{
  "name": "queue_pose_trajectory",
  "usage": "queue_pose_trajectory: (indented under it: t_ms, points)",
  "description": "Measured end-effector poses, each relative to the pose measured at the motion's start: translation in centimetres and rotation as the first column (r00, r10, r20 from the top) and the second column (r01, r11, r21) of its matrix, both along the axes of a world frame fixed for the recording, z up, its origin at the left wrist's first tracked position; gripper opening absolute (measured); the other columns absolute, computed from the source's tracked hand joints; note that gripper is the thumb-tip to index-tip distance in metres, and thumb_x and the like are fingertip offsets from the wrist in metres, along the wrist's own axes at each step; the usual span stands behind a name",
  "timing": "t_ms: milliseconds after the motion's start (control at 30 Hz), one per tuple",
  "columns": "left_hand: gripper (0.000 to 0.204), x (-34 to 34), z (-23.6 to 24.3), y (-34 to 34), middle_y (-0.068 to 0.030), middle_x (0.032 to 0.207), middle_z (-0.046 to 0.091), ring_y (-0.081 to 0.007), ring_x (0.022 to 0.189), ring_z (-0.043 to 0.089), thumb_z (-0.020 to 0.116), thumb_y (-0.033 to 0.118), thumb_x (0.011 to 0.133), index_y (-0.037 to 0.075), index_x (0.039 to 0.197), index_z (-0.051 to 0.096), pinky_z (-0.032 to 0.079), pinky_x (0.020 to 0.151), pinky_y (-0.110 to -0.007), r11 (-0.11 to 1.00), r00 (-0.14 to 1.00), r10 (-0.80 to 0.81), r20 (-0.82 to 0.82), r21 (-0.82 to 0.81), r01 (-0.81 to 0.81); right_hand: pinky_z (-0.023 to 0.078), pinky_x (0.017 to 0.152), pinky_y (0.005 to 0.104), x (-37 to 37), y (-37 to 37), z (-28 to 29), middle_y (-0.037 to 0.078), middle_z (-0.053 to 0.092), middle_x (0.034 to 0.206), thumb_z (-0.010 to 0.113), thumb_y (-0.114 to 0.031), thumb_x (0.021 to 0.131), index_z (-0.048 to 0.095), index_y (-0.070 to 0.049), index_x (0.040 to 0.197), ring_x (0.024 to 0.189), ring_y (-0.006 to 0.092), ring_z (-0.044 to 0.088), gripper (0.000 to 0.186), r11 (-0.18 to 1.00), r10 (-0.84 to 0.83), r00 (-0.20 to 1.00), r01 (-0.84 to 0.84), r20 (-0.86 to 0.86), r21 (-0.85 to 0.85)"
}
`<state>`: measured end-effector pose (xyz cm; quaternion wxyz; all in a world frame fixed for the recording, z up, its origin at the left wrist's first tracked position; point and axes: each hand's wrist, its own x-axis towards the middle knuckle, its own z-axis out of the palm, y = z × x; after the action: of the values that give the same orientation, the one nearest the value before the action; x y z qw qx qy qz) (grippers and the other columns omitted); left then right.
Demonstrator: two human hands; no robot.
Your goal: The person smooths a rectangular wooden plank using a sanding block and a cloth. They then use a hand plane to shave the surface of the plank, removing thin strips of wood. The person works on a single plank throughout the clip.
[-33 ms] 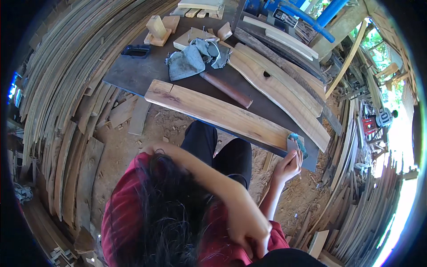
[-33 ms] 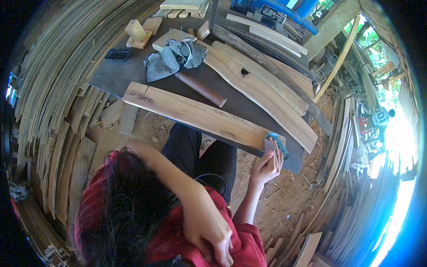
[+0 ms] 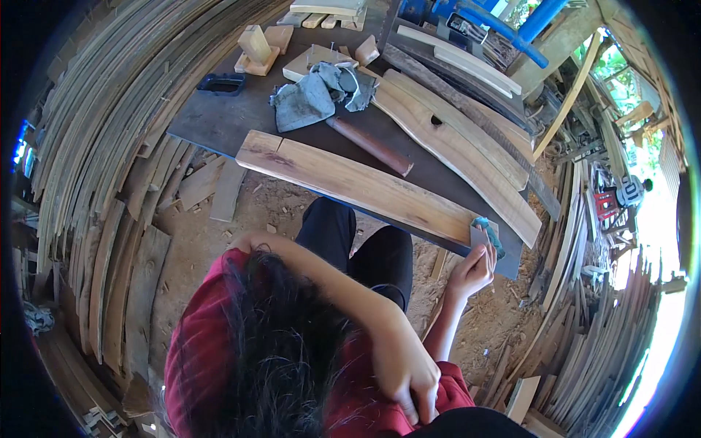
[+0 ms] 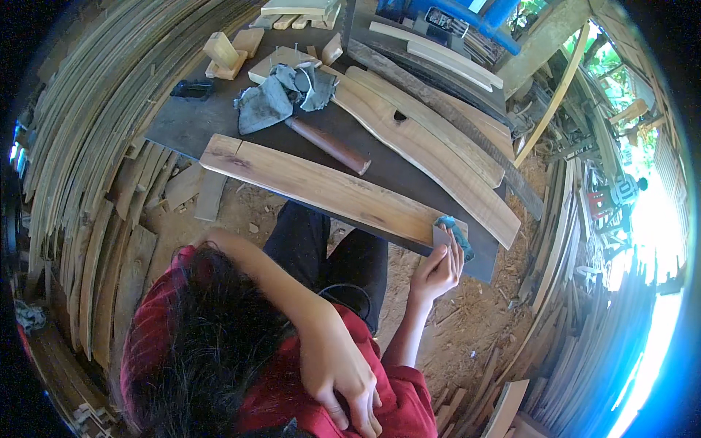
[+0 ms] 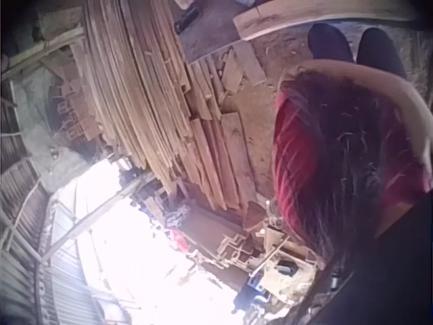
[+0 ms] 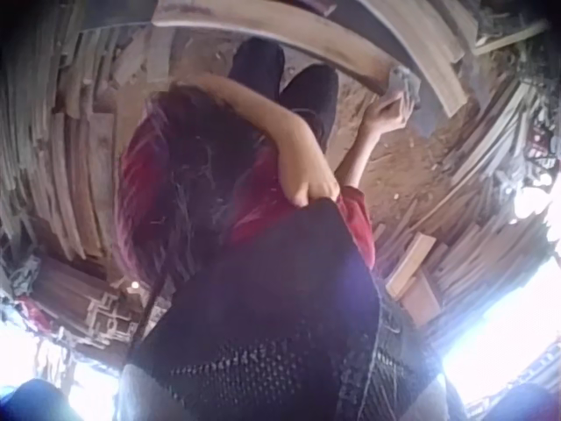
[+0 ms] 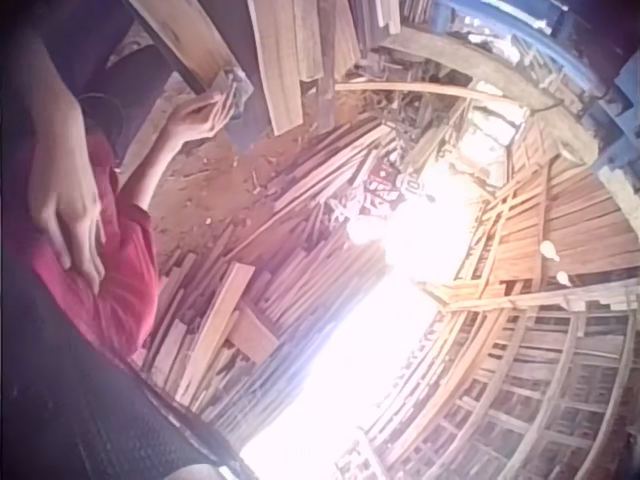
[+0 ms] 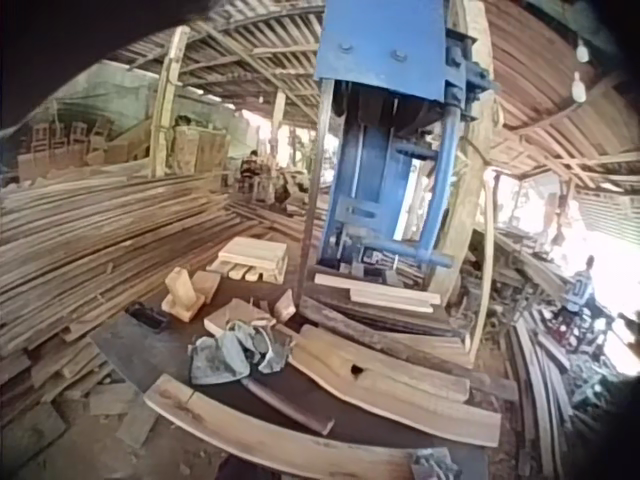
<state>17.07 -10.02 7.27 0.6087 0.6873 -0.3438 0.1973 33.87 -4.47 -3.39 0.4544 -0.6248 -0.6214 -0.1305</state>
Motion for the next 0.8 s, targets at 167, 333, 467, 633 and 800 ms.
queue_pose_trajectory:
  t_ms: [167,333,467,633,800]
  points:
    - [0.018,1.8,0.7,-0.7,-0.0163,0.07,0.06,-0.033,0.068,0.058,0.056,0.012,0.085,-0.002,0.074,0.056,0.043,0.066,-0.04,0.999,0.999,0.039,0.016,-0.018,-0.039,0.045,0.086,0.0429,-0.4,0.1,0.2,0.021,0.066,0.1,0.041,-0.008,0.093,0.063,0.009,0.094,0.096,0.0372,0.062,0.027,1.0,0.025,1.0,-0.025,-0.013,-0.004]
    - [0.019,1.1,0.3,-0.8,-0.0163,0.07,0.059,-0.0328,0.068,0.058,0.055,0.012,0.086,-0.002,0.074,0.056,0.043,0.066,-0.04,0.999,0.999,0.047,-0.005,-0.018,-0.047,0.045,0.091,0.0428,0.1,0.1,-0.2,0.017,0.067,0.104,0.039,-0.007,0.092,0.065,0.008,0.098,0.101,0.0346,0.062,0.031,0.999,0.007,1.0,-0.006,0.021,-0.031]
    - [0.019,1.0,0.5,-0.8,-0.0163,0.07,0.059,-0.0327,0.068,0.057,0.054,0.012,0.087,-0.002,0.074,0.056,0.043,0.066,-0.041,0.998,0.998,0.05,-0.034,-0.028,-0.051,0.045,0.091,0.043,0.2,-0.2,0.2,0.017,0.067,0.104,0.039,-0.007,0.093,0.065,0.008,0.097,0.101,0.0351,0.062,0.031,1.0,0.01,0.999,-0.009,0.035,-0.018]
    - [0.02,0.2,0.2,-0.7,-0.0163,0.07,0.059,-0.0326,0.067,0.057,0.053,0.012,0.088,-0.002,0.074,0.056,0.043,0.066,-0.041,0.998,0.997,0.059,-0.059,-0.031,-0.061,0.044,0.092,0.0422,-0.5,0.1,0.6,0.017,0.067,0.105,0.038,-0.006,0.092,0.065,0.008,0.101,0.102,0.0351,0.062,0.031,0.999,0.045,0.999,-0.044,0.029,-0.017]
    - [0.021,-1.7,-0.3,0.3,-0.0163,0.07,0.059,-0.0324,0.067,0.057,0.052,0.012,0.089,-0.002,0.074,0.056,0.042,0.066,-0.041,1.0,0.988,0.023,-0.152,-0.015,-0.025,0.043,0.093,0.0432,-0.3,0.0,0.5,0.019,0.066,0.106,0.038,-0.005,0.092,0.065,0.007,0.102,0.1,0.0353,0.062,0.031,0.998,0.027,1.0,-0.028,-0.012,-0.047]
